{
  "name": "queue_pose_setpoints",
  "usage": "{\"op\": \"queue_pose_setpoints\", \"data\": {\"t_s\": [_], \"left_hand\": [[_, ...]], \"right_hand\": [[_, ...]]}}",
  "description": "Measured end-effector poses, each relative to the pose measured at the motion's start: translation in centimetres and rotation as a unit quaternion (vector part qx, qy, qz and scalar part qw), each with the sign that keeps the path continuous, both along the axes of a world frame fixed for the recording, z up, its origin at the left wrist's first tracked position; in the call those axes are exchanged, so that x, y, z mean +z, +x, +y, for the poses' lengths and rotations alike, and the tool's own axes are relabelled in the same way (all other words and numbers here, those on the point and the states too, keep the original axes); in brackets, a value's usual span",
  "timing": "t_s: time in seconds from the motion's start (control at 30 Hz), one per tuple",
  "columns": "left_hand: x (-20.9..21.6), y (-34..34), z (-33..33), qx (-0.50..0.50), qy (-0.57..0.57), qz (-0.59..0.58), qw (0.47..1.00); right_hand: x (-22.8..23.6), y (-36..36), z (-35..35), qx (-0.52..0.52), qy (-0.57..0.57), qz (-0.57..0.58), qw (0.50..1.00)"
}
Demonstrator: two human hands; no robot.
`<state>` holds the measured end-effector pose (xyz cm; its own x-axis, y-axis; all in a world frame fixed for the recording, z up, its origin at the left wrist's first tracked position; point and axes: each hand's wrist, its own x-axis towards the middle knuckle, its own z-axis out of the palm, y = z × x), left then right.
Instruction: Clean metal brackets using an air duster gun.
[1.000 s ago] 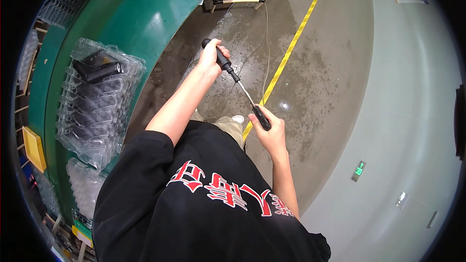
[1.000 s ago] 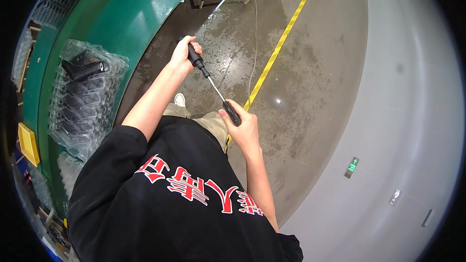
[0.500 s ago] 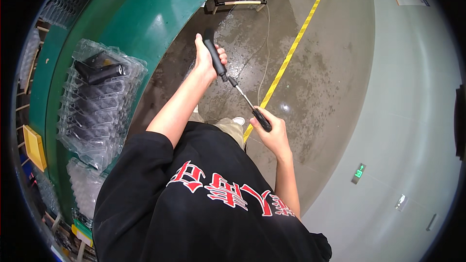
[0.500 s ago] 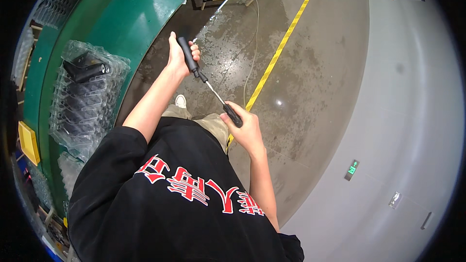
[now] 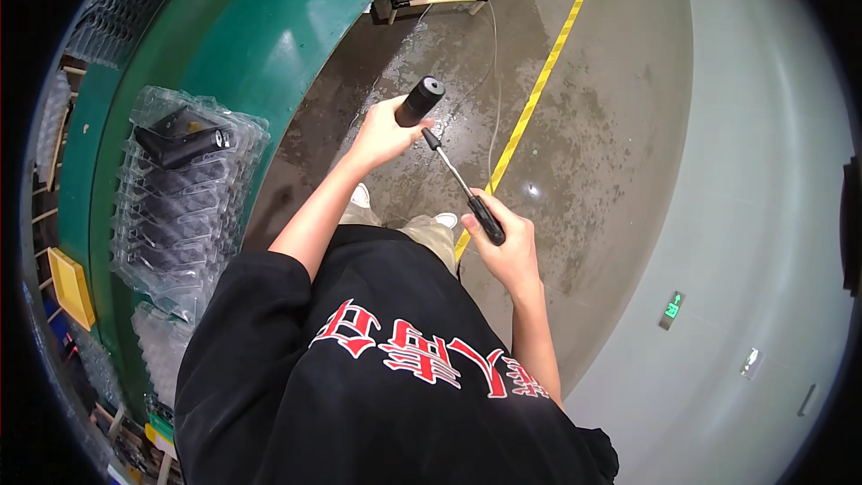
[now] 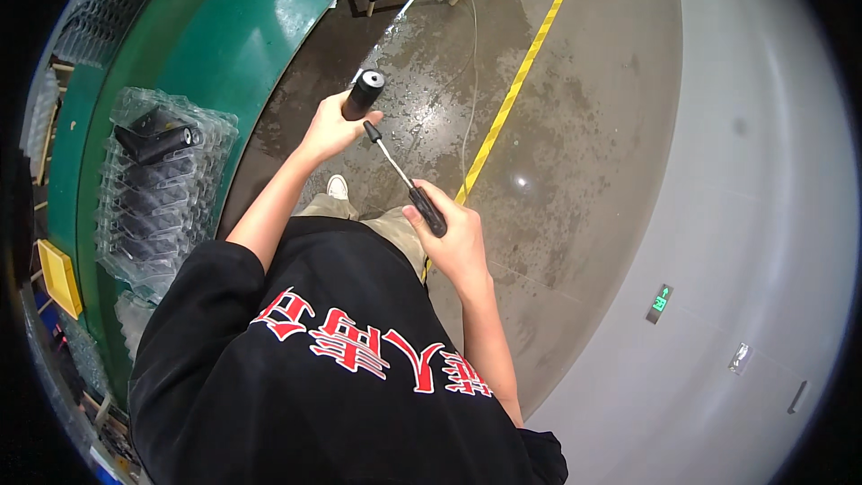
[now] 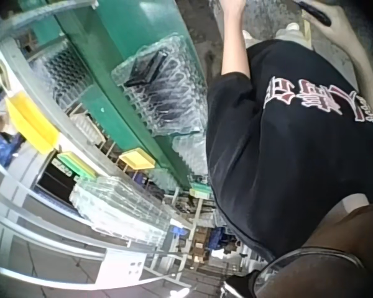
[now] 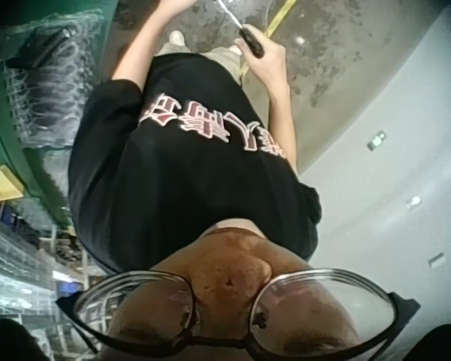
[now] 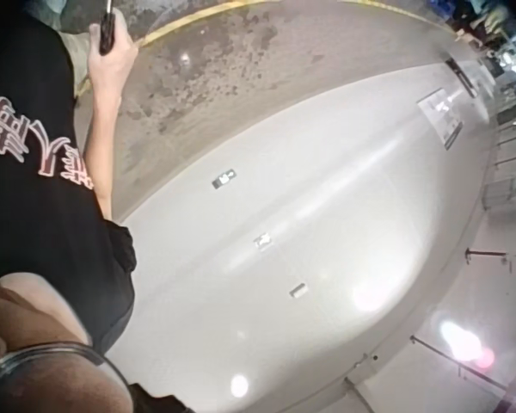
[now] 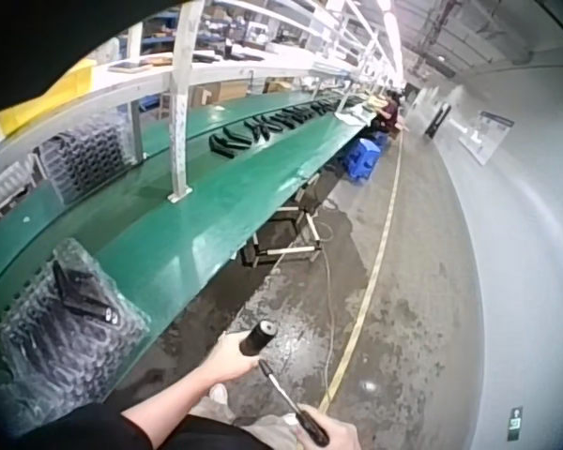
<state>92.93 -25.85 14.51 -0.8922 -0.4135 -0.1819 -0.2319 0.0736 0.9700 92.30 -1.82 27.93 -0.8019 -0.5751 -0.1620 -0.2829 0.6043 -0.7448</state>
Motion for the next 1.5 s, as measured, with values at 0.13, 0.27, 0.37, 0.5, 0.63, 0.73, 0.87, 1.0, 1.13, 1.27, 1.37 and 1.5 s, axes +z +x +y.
{"op": "queue_pose_setpoints", "data": {"t_s": [0.13, 0.27, 0.37, 0.5, 0.63, 0.73, 0.87, 1.0, 1.13, 1.27, 1.37, 1.5], "left_hand": [[0.2, -0.2, 0.6, 0.068, 0.013, 0.044, 0.997], [0.7, -0.2, 0.2, 0.065, -0.099, 0.042, 0.992], [0.8, -0.3, 0.5, 0.063, -0.070, 0.048, 0.994], [1.4, -0.3, 0.4, 0.056, -0.060, 0.054, 0.995], [2.2, -0.3, -0.1, 0.038, -0.119, 0.055, 0.991], [2.0, -0.4, -0.5, 0.028, -0.166, 0.114, 0.979], [1.3, -0.1, -0.3, 0.006, -0.230, 0.161, 0.960], [1.0, 0.2, 0.5, -0.005, -0.250, 0.168, 0.954], [1.2, 0.1, 1.7, 0.015, -0.162, 0.111, 0.980], [1.4, -0.1, 2.1, 0.016, -0.239, 0.210, 0.948], [0.7, 0.2, 1.6, -0.005, -0.231, 0.176, 0.957], [1.1, 0.6, 1.4, -0.007, -0.134, 0.113, 0.985]], "right_hand": [[0.1, 0.5, -0.3, -0.032, 0.023, 0.011, 0.999], [0.6, 0.2, -0.2, -0.046, 0.018, 0.027, 0.998], [1.1, 0.2, -0.3, -0.050, 0.018, 0.008, 0.999], [1.3, -0.3, -0.2, -0.055, 0.006, -0.017, 0.998], [1.7, -1.1, 0.6, -0.059, -0.028, -0.032, 0.997], [2.8, -1.6, 0.5, -0.042, 0.000, -0.047, 0.998], [2.8, -1.9, 0.3, -0.045, 0.003, -0.047, 0.998], [2.9, -1.9, 0.4, -0.057, 0.002, -0.043, 0.997], [3.3, -1.9, 0.9, -0.066, 0.015, -0.043, 0.997], [3.4, -2.0, 1.4, -0.058, 0.033, -0.067, 0.996], [3.4, -1.8, 1.4, -0.070, 0.039, -0.069, 0.994], [2.9, -1.5, 1.1, -0.062, 0.030, -0.097, 0.993]]}}
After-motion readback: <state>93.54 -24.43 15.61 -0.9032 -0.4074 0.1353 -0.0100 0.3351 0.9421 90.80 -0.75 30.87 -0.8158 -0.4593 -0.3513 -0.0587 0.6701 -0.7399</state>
